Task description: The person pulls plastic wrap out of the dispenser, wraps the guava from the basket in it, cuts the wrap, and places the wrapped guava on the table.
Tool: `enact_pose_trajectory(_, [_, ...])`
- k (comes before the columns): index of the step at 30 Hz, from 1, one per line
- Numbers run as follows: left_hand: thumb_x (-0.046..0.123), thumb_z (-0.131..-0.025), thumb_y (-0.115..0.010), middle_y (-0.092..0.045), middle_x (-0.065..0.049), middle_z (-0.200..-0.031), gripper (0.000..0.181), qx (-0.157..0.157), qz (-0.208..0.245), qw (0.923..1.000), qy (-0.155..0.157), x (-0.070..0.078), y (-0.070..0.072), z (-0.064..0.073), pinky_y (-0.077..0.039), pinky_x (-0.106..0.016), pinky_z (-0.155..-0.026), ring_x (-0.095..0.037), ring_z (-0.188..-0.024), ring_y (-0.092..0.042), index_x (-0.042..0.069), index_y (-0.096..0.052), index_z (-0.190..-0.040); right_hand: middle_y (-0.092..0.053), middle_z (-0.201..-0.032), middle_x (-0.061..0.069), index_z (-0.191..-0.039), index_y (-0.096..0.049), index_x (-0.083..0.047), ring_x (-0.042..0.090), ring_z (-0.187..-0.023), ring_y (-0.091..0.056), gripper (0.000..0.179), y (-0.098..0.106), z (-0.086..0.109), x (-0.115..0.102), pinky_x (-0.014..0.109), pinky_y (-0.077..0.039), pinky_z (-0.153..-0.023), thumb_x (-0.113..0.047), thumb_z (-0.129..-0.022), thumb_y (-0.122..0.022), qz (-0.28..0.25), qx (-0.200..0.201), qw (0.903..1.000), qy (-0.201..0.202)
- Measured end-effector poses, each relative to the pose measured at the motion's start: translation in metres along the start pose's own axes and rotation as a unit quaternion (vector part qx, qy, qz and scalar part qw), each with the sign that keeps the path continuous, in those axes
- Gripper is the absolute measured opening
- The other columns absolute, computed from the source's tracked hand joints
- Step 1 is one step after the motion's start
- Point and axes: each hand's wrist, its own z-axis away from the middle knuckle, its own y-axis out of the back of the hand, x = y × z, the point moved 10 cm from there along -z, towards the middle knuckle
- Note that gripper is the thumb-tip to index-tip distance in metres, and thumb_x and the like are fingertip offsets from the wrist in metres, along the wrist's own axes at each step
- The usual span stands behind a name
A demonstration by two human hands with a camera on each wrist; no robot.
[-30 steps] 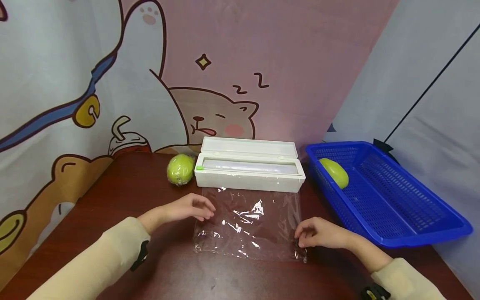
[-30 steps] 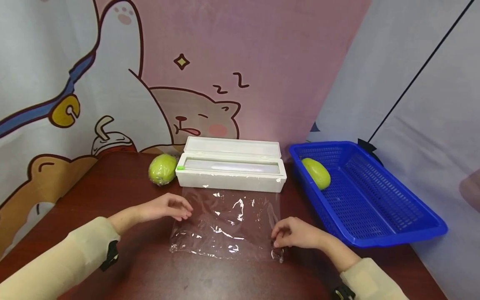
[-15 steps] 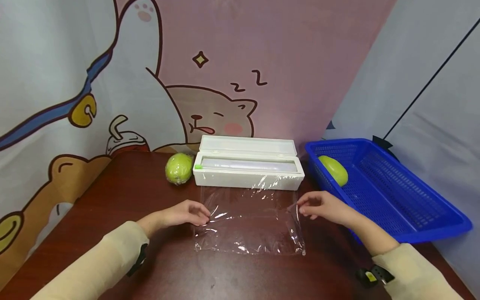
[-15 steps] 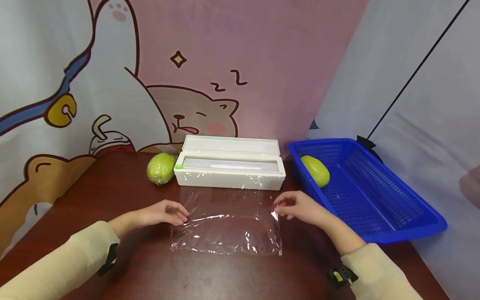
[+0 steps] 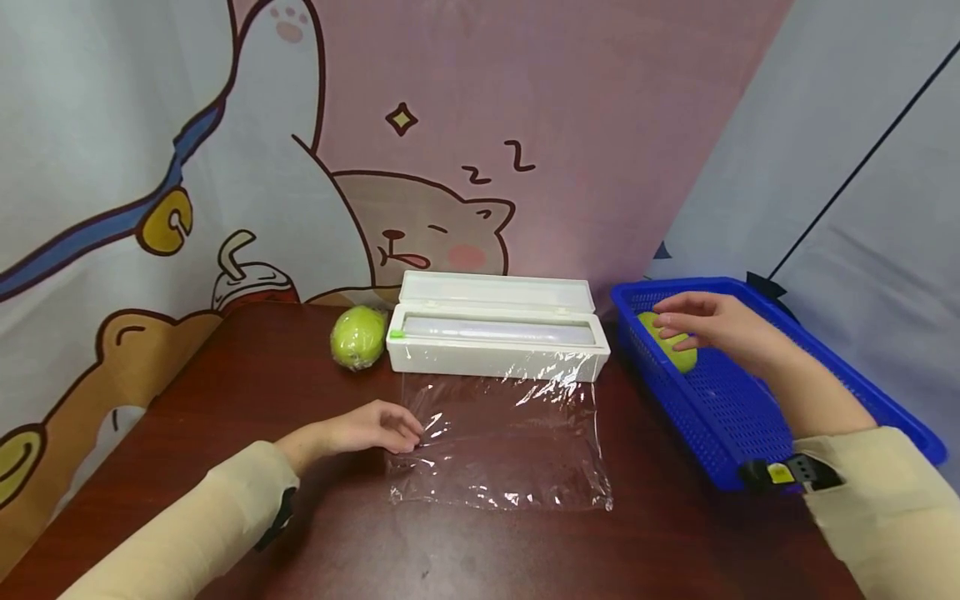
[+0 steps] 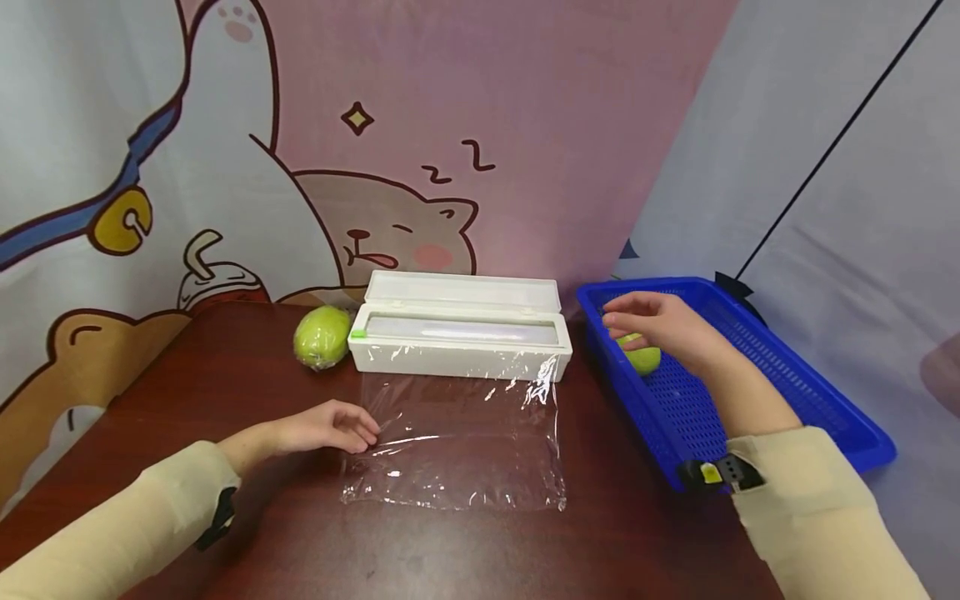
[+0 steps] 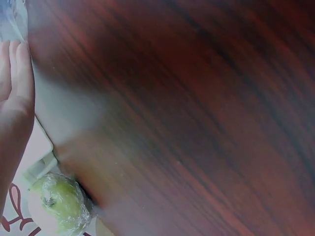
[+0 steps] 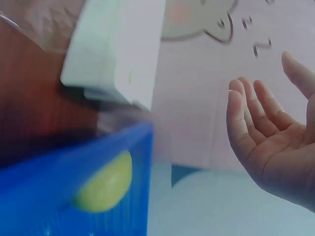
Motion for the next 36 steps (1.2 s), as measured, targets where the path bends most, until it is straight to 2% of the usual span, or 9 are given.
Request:
enact_pose_trajectory(6, [0.011,-0.084,-0.067,-0.065,-0.026,-0.105,0.034,0.020,-0.013,0.9995,-0.023,0.007,0.002,0.000,-0.051,-0.020,-0.079,-0.016,-0.093,-0.065,-0.010,-0.059,-0.109,-0.060,-0.094,-0.027,-0.116,-0.048,-0.016,-0.009,-0.089,-0.060,0.021,0.034,-0.009,0.021,0.018,-0.053,-0.075,-0.025,-0.098,-0.049,-0.036,0.010,0.9993,-0.004])
enact_pose_trajectory(9, [0.009,-0.083,-0.068,-0.065,-0.027,-0.105,0.033,0.030,-0.016,0.9988,-0.036,0.010,0.003,0.000,-0.051,-0.020,-0.081,-0.027,-0.097,-0.065,-0.010,-0.060,-0.108,-0.056,-0.095,-0.030,-0.122,-0.043,-0.013,-0.011,-0.088,-0.058,0.028,0.046,-0.017,0.036,0.017,-0.053,-0.075,-0.025,-0.098,-0.049,-0.043,0.015,0.9989,-0.014])
enact_pose_trajectory(13, [0.008,-0.081,-0.069,-0.064,-0.029,-0.105,0.034,0.033,-0.007,0.9985,-0.043,0.014,0.001,0.002,-0.052,-0.021,-0.080,-0.038,-0.099,-0.063,-0.011,-0.060,-0.107,-0.049,-0.092,-0.035,-0.137,-0.027,0.006,-0.016,-0.084,-0.054,0.056,0.057,-0.026,0.056,0.016,-0.052,-0.075,-0.026,-0.097,-0.049,-0.030,0.022,0.9988,-0.033])
enact_pose_trajectory(15, [0.008,-0.080,-0.070,-0.063,-0.031,-0.106,0.036,0.032,0.002,0.9985,-0.045,0.014,0.000,0.002,-0.053,-0.021,-0.079,-0.040,-0.099,-0.062,-0.012,-0.059,-0.107,-0.054,-0.098,-0.027,-0.141,-0.020,0.011,-0.019,-0.083,-0.050,0.064,0.060,-0.029,0.065,0.017,-0.052,-0.075,-0.027,-0.097,-0.049,-0.015,0.021,0.9987,-0.043])
enact_pose_trajectory(17, [0.008,-0.080,-0.070,-0.063,-0.032,-0.107,0.037,0.032,0.011,0.9983,-0.047,0.014,-0.001,0.001,-0.053,-0.021,-0.080,-0.041,-0.100,-0.061,-0.013,-0.059,-0.108,-0.060,-0.113,-0.005,-0.143,-0.014,0.012,-0.020,-0.082,-0.047,0.072,0.062,-0.030,0.075,0.019,-0.053,-0.077,-0.031,-0.097,-0.049,0.021,0.016,0.9981,-0.055])
enact_pose_trajectory(20, [0.008,-0.080,-0.071,-0.063,-0.031,-0.107,0.037,0.033,0.014,0.9981,-0.051,0.012,-0.002,0.000,-0.052,-0.020,-0.082,-0.040,-0.101,-0.062,-0.014,-0.058,-0.108,-0.036,-0.139,0.033,-0.145,-0.009,0.011,0.006,-0.101,-0.059,0.078,0.061,-0.032,0.088,0.034,-0.053,-0.088,-0.035,-0.097,-0.049,0.071,-0.001,0.9951,-0.069])
enact_pose_trajectory(21, [0.008,-0.080,-0.071,-0.063,-0.031,-0.107,0.037,0.033,0.014,0.9981,-0.050,0.011,-0.002,0.000,-0.052,-0.019,-0.082,-0.039,-0.100,-0.062,-0.014,-0.058,-0.108,-0.023,-0.143,0.039,-0.145,-0.007,0.010,0.019,-0.110,-0.057,0.079,0.060,-0.032,0.092,0.040,-0.051,-0.091,-0.036,-0.096,-0.049,0.087,-0.008,0.9935,-0.073])
enact_pose_trajectory(24, [0.007,-0.079,-0.071,-0.063,-0.030,-0.106,0.036,0.036,0.008,0.9980,-0.051,0.007,-0.002,0.001,-0.052,-0.019,-0.082,-0.036,-0.098,-0.063,-0.013,-0.059,-0.107,-0.017,-0.143,0.042,-0.145,-0.002,0.011,0.053,-0.126,-0.031,0.083,0.059,-0.034,0.102,0.055,-0.042,-0.097,-0.038,-0.096,-0.048,0.104,-0.019,0.9910,-0.082])
enact_pose_trajectory(36, [0.007,-0.080,-0.071,-0.065,-0.028,-0.102,0.033,0.045,0.010,0.9977,-0.050,0.000,-0.004,0.003,-0.053,-0.021,-0.076,-0.021,-0.090,-0.065,-0.013,-0.061,-0.104,-0.008,-0.139,0.047,-0.141,0.005,0.016,0.060,-0.125,-0.024,0.095,0.051,-0.046,0.156,0.060,-0.038,-0.099,-0.049,-0.094,-0.047,0.125,-0.069,0.9806,-0.134])
